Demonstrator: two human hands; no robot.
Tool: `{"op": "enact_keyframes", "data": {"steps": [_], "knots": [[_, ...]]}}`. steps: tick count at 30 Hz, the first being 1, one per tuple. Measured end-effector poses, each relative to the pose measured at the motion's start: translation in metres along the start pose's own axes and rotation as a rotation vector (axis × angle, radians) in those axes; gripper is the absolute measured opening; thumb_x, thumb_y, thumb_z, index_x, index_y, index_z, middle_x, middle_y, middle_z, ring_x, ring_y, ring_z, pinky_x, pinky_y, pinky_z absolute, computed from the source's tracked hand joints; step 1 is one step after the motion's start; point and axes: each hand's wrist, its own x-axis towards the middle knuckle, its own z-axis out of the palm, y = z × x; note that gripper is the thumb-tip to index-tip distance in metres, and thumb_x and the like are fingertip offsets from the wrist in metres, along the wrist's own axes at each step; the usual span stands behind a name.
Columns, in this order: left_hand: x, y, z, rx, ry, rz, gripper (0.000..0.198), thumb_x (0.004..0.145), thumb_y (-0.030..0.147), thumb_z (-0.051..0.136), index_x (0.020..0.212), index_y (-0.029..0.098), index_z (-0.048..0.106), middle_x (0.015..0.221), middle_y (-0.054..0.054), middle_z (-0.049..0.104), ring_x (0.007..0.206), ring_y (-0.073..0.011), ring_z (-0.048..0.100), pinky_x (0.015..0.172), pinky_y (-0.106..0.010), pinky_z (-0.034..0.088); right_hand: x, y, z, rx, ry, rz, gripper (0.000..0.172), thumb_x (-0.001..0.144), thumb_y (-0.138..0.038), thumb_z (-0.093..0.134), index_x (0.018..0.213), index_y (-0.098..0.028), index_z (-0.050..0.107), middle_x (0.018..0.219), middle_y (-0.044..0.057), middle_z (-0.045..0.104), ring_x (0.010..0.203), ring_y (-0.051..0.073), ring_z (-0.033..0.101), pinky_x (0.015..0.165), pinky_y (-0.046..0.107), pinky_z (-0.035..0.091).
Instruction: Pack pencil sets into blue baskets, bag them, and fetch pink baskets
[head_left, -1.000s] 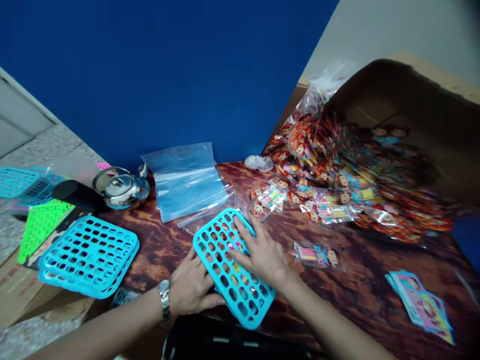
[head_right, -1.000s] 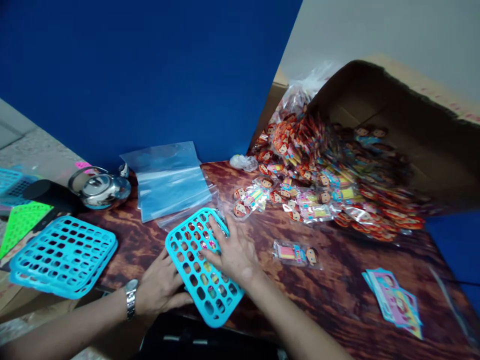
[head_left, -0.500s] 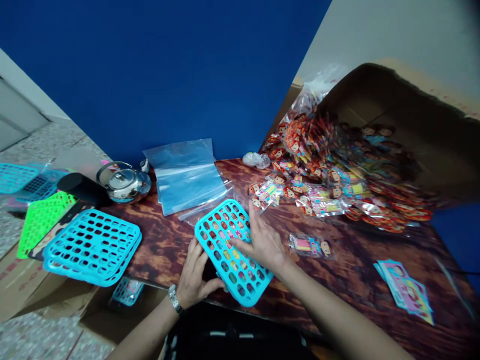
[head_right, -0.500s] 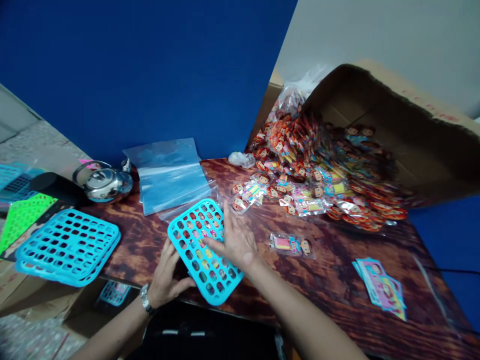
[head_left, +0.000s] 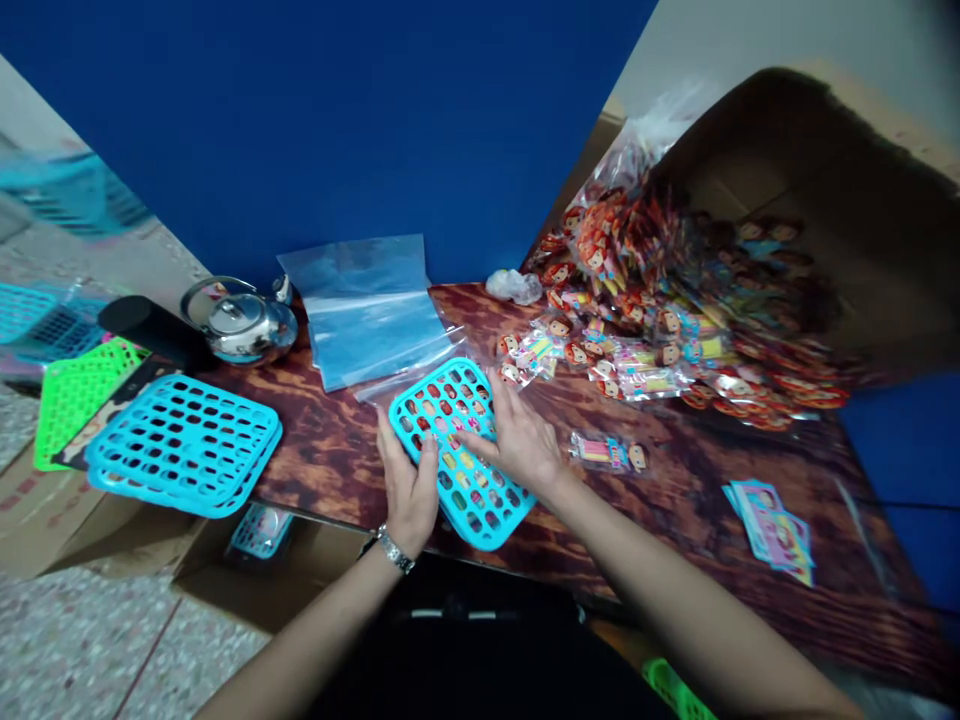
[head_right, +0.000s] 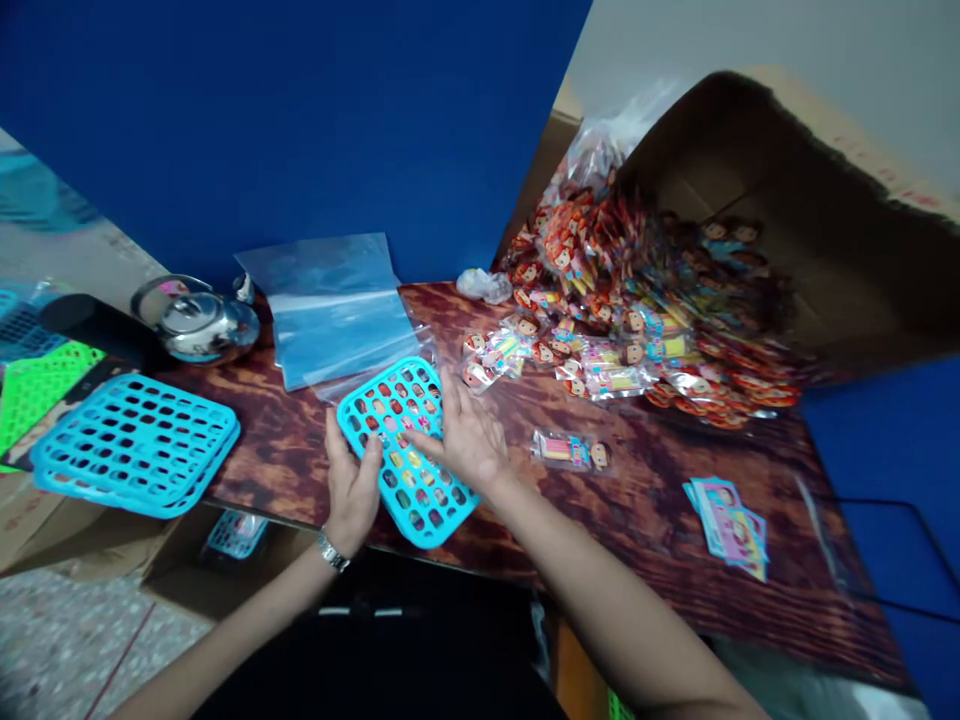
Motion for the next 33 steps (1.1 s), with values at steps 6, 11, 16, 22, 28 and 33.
{"op": "enact_keyframes", "data": {"steps": [6, 11, 16, 22, 28, 33], "knots": [[-0.028, 0.003, 0.009, 0.091, -0.003, 0.157, 0.086, 0.085, 0.044, 0.050, 0.147, 0.018, -0.003, 0.157, -0.011, -0.006, 0.144, -0.0246, -0.003, 0.118, -0.045, 0.003, -0.001, 0.001, 0.003, 0.002, 0.026, -0.010, 0.097, 0.078, -0.074, 0.039, 0.149, -0.014, 0.012, 0.143, 0.020, 0.038, 0.118, 0.037, 0.049, 0.083, 0.046, 0.046], [-0.027, -0.002, 0.013, 0.151, 0.058, 0.230, 0.084, 0.086, 0.038, 0.052, 0.147, 0.016, -0.001, 0.157, -0.015, 0.000, 0.144, -0.0244, 0.003, 0.118, -0.045, 0.007, 0.000, -0.004, 0.000, -0.019, 0.020, -0.018, 0.096, 0.079, -0.073, 0.039, 0.147, -0.009, 0.018, 0.143, 0.023, 0.037, 0.118, 0.038, 0.049, 0.085, 0.046, 0.045], [-0.017, -0.006, 0.009, 0.150, 0.113, 0.229, 0.078, 0.085, 0.038, 0.052, 0.147, 0.016, 0.011, 0.154, -0.016, 0.018, 0.142, -0.0248, 0.019, 0.116, -0.043, 0.020, 0.000, -0.010, -0.001, -0.048, 0.030, 0.003, 0.093, 0.081, -0.071, 0.038, 0.146, -0.007, 0.019, 0.140, 0.024, 0.040, 0.119, 0.037, 0.047, 0.089, 0.048, 0.042], [-0.011, -0.009, 0.003, 0.134, 0.130, 0.254, 0.070, 0.086, 0.036, 0.051, 0.146, 0.018, 0.020, 0.150, -0.015, 0.030, 0.137, -0.0259, 0.032, 0.112, -0.042, 0.030, 0.001, -0.016, 0.001, -0.090, 0.045, 0.024, 0.093, 0.081, -0.072, 0.036, 0.146, -0.008, 0.017, 0.139, 0.023, 0.042, 0.119, 0.036, 0.046, 0.095, 0.049, 0.037], [-0.014, -0.011, 0.011, 0.038, 0.178, 0.261, 0.058, 0.089, 0.033, 0.048, 0.143, 0.021, 0.029, 0.153, -0.011, 0.025, 0.140, -0.0224, 0.025, 0.115, -0.038, 0.025, -0.001, -0.017, 0.003, -0.088, 0.050, 0.032, 0.090, 0.084, -0.070, 0.033, 0.147, -0.008, 0.015, 0.143, 0.022, 0.037, 0.122, 0.036, 0.043, 0.096, 0.049, 0.036], [-0.015, -0.016, 0.015, -0.132, 0.171, 0.163, 0.058, 0.089, 0.035, 0.049, 0.142, 0.024, 0.029, 0.153, -0.008, 0.026, 0.140, -0.0214, 0.025, 0.116, -0.039, 0.024, -0.002, -0.021, 0.003, -0.067, 0.045, 0.054, 0.090, 0.084, -0.068, 0.035, 0.147, -0.007, 0.016, 0.145, 0.021, 0.034, 0.122, 0.037, 0.043, 0.090, 0.048, 0.042]]}}
